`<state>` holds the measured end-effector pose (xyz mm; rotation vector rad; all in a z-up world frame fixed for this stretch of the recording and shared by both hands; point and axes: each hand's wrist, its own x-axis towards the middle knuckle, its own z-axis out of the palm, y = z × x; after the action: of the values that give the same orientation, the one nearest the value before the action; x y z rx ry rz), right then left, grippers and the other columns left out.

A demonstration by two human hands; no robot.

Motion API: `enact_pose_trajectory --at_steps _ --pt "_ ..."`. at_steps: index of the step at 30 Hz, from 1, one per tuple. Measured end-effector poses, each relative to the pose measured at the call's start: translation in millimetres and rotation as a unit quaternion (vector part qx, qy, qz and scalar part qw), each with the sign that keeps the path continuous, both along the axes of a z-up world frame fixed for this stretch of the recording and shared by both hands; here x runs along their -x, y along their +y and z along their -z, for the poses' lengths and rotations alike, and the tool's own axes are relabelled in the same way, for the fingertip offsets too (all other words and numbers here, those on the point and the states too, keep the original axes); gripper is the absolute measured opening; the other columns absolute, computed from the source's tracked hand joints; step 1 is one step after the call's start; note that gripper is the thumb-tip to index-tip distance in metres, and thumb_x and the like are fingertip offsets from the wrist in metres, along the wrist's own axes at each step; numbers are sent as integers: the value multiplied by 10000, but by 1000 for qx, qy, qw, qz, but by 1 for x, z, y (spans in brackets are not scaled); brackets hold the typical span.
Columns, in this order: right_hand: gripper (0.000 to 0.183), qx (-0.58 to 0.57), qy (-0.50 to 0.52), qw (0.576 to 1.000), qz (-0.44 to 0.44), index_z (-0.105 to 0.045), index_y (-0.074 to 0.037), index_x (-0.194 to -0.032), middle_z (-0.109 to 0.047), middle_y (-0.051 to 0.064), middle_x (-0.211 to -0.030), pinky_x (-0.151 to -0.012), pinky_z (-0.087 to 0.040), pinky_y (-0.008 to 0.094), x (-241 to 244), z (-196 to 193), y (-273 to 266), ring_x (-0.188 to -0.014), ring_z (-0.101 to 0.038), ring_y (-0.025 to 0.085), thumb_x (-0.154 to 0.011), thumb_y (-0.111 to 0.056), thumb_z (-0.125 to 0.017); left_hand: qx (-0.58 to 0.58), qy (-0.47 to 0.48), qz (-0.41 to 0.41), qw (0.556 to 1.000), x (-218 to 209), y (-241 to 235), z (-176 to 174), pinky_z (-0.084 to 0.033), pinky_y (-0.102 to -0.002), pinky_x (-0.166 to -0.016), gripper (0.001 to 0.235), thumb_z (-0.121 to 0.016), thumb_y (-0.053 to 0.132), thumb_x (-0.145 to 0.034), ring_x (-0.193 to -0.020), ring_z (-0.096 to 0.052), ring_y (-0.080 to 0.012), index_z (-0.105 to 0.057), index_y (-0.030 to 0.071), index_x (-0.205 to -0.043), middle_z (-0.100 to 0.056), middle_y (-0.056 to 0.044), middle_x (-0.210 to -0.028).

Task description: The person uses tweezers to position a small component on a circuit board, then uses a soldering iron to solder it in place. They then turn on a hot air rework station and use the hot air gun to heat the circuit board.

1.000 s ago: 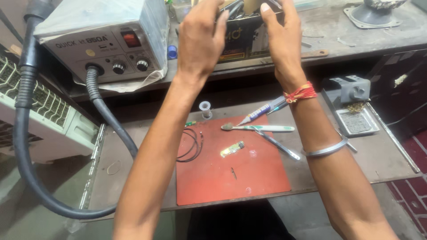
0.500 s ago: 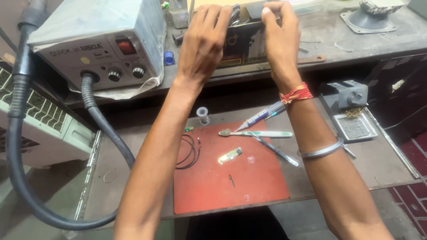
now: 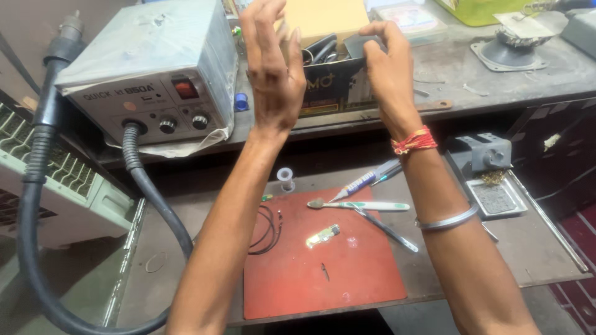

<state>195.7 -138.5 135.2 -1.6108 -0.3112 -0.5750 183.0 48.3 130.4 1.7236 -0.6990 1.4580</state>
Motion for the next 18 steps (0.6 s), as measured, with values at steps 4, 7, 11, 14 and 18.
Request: enact_pose_trajectory --at_steps 4,7,11,14,18 --pt "283 22 11 1000 3 -702 -80 -1152 -709 14 -999 -625 -485 237 1 -4 -1 -747 -592 51 -937 -80 -517 30 64 -21 997 -9 3 -6 -612 -276 -945 300 -619 -62 -1054 -1129 -688 -156 -563 67 -1320 -555 -75 -1269" --pt "296 43 37 998 20 -756 -82 -1126 -717 80 -1140 -638 -498 245 0 -6 -2 -794 -630 93 -948 -103 -520 38 101 -12 994 -4 9 -9 -606 -329 -981 294 -668 -62 -950 -1151 -677 -220 -588 50 -1210 -554 -107 -1252" --pt "267 72 -2 997 41 -784 -62 -1042 -673 85 -1386 -747 -552 272 -5 -5 -2 -1003 -707 166 -922 -107 -550 47 129 -67 988 -5 15 -8 -516 -408 -1096 437 -747 -38 -849 -1223 -623 -287 -565 45 -1237 -557 -140 -1247" --pt "271 95 -30 994 47 -789 -50 -1061 -662 120 -1403 -935 -531 305 -8 -2 -3 -1181 -679 226 -911 -86 -567 89 194 -34 976 -19 21 -4 -420 -448 -1180 552 -747 -5 -815 -1337 -544 -349 -501 22 -1307 -531 -203 -1337" --pt "287 91 -26 995 39 -780 -34 -1075 -636 132 -1426 -1064 -477 324 -6 -2 -3 -1293 -626 258 -903 -71 -554 143 317 24 937 -37 30 8 -378 -488 -1172 721 -732 72 -816 -1437 -437 -394 -374 8 -1438 -443 -282 -1499"
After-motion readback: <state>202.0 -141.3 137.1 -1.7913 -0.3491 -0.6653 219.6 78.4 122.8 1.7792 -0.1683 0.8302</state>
